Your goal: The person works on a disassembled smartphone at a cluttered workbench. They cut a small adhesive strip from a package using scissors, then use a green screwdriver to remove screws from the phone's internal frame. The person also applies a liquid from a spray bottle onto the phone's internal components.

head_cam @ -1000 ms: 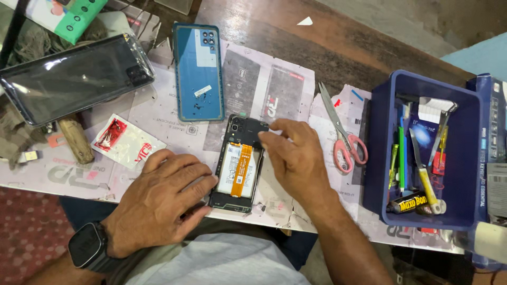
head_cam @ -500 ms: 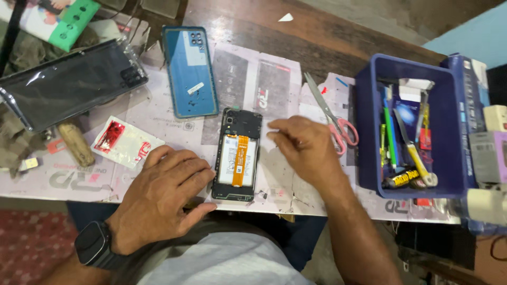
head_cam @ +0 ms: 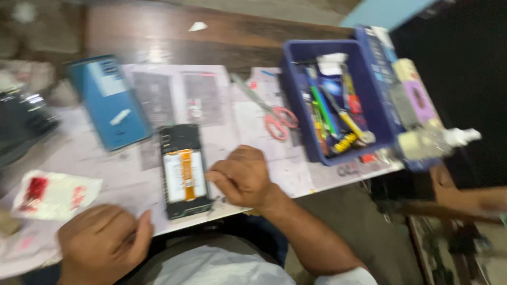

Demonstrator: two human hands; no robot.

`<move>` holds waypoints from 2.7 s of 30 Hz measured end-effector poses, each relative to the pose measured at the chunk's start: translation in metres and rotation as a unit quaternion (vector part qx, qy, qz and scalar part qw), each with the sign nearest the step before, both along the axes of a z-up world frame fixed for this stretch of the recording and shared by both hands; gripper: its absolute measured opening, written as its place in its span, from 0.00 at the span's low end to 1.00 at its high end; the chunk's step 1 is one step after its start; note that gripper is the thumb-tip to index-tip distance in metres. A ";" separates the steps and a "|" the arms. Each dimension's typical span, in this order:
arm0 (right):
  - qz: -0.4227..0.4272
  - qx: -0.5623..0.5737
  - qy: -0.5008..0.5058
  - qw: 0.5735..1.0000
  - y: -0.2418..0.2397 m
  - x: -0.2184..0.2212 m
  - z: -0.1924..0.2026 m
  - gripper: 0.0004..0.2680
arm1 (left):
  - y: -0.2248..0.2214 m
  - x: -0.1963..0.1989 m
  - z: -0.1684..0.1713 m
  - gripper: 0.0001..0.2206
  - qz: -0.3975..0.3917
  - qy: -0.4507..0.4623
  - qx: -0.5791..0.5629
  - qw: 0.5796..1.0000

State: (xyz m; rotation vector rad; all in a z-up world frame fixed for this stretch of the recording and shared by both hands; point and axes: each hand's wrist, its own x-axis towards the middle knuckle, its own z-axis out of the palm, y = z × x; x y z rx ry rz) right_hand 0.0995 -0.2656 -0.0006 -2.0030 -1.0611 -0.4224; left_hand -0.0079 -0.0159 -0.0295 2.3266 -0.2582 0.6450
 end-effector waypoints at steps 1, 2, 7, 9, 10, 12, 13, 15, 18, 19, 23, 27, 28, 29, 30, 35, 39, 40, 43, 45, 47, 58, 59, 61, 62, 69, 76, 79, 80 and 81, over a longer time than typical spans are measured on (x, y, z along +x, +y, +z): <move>0.002 -0.009 -0.010 1.000 -0.005 0.000 0.005 0.04 | -0.001 0.000 -0.004 0.15 0.011 0.023 0.010 1.000; -0.026 -0.048 -0.022 0.998 -0.014 0.001 0.012 0.04 | -0.001 0.000 -0.007 0.16 0.025 0.045 0.021 0.998; -0.258 -0.156 0.097 0.949 -0.095 0.035 0.051 0.08 | 0.007 -0.002 -0.023 0.14 0.035 0.170 0.067 0.983; -0.360 -0.221 0.149 0.894 -0.139 0.059 0.068 0.07 | 0.013 0.002 -0.031 0.14 0.022 0.214 0.084 0.973; -0.379 -0.264 0.105 0.881 -0.154 0.072 0.070 0.07 | 0.013 0.003 -0.033 0.14 0.015 0.201 0.078 0.976; -0.388 -0.310 0.165 0.852 -0.172 0.087 0.062 0.06 | 0.011 0.004 -0.031 0.13 0.005 0.176 0.064 0.982; -0.389 -0.334 0.194 0.837 -0.179 0.091 0.057 0.06 | 0.009 0.004 -0.028 0.13 0.014 0.159 0.056 0.986; -0.431 -0.366 0.209 0.798 -0.186 0.098 0.043 0.08 | 0.000 0.003 -0.019 0.14 0.043 0.131 0.042 0.990; -0.441 -0.388 0.185 0.788 -0.184 0.107 0.028 0.09 | -0.003 0.003 0.000 0.13 0.003 0.007 0.008 1.000; -0.431 -0.407 0.169 0.787 -0.183 0.108 0.027 0.09 | -0.003 0.003 0.005 0.13 -0.006 0.012 -0.006 1.000; -0.442 -0.411 0.189 0.775 -0.172 0.117 0.026 0.08 | -0.002 0.005 0.022 0.13 -0.026 0.008 -0.030 0.999; -0.410 -0.417 0.145 0.798 -0.168 0.121 0.021 0.10 | 0.000 0.006 0.027 0.14 -0.034 0.009 -0.041 0.999; -0.417 -0.415 0.156 0.794 -0.167 0.123 0.021 0.11 | 0.001 0.006 0.027 0.14 -0.035 0.010 -0.042 0.998; -0.423 -0.412 0.168 0.789 -0.165 0.125 0.022 0.13 | 0.001 0.006 0.026 0.14 -0.036 0.013 -0.038 0.999; -0.431 -0.410 0.180 0.783 -0.164 0.125 0.025 0.14 | 0.002 0.006 0.025 0.15 -0.038 0.016 -0.034 0.999; -0.454 -0.381 0.267 0.760 -0.152 0.124 0.043 0.13 | 0.002 0.007 0.023 0.15 -0.043 0.029 -0.034 0.998; -0.440 -0.381 0.261 0.770 -0.154 0.121 0.049 0.12 | 0.002 0.006 0.020 0.15 -0.044 0.037 -0.029 0.998; -0.449 -0.381 0.270 0.762 -0.155 0.124 0.049 0.11 | 0.003 0.007 0.020 0.14 -0.043 0.034 -0.026 0.998; -0.460 -0.396 0.273 0.747 -0.161 0.131 0.043 0.12 | 0.002 0.008 0.021 0.14 -0.043 0.045 -0.023 0.998; -0.442 -0.427 0.245 0.750 -0.167 0.134 0.035 0.14 | 0.002 0.010 0.025 0.13 -0.043 0.045 -0.016 0.998; -0.434 -0.404 0.239 0.769 -0.175 0.135 0.028 0.13 | 0.005 0.014 0.035 0.10 -0.043 0.042 -0.004 0.998; -0.173 0.026 0.189 0.966 -0.111 0.057 0.107 0.04 | 0.013 0.120 0.085 0.13 -0.170 0.022 0.188 0.967; -0.126 0.069 0.210 0.967 -0.086 0.045 0.098 0.05 | 0.011 0.128 0.083 0.13 -0.181 0.025 0.193 0.964; -0.018 0.128 0.243 0.961 -0.039 0.031 0.074 0.06 | 0.007 0.135 0.075 0.13 -0.200 0.037 0.196 0.959; 0.035 0.160 0.258 0.952 -0.023 0.028 0.065 0.07 | 0.006 0.136 0.071 0.12 -0.197 0.045 0.192 0.960; 0.039 0.041 0.141 0.988 0.000 0.033 0.013 0.14 | 0.010 0.141 0.049 0.09 -0.205 0.083 0.170 0.960; 0.028 0.083 0.126 0.988 0.002 0.032 -0.011 0.16 | 0.016 0.147 0.043 0.08 -0.235 0.108 0.125 0.958; 0.028 0.087 0.127 0.988 0.000 0.034 -0.013 0.16 | 0.017 0.146 0.043 0.08 -0.233 0.084 0.130 0.960; 0.033 0.085 0.132 0.987 0.000 0.036 -0.014 0.16 | 0.017 0.146 0.043 0.07 -0.232 0.086 0.134 0.960; 0.038 0.082 0.137 0.986 0.000 0.037 -0.014 0.17 | 0.017 0.147 0.044 0.06 -0.231 0.088 0.137 0.959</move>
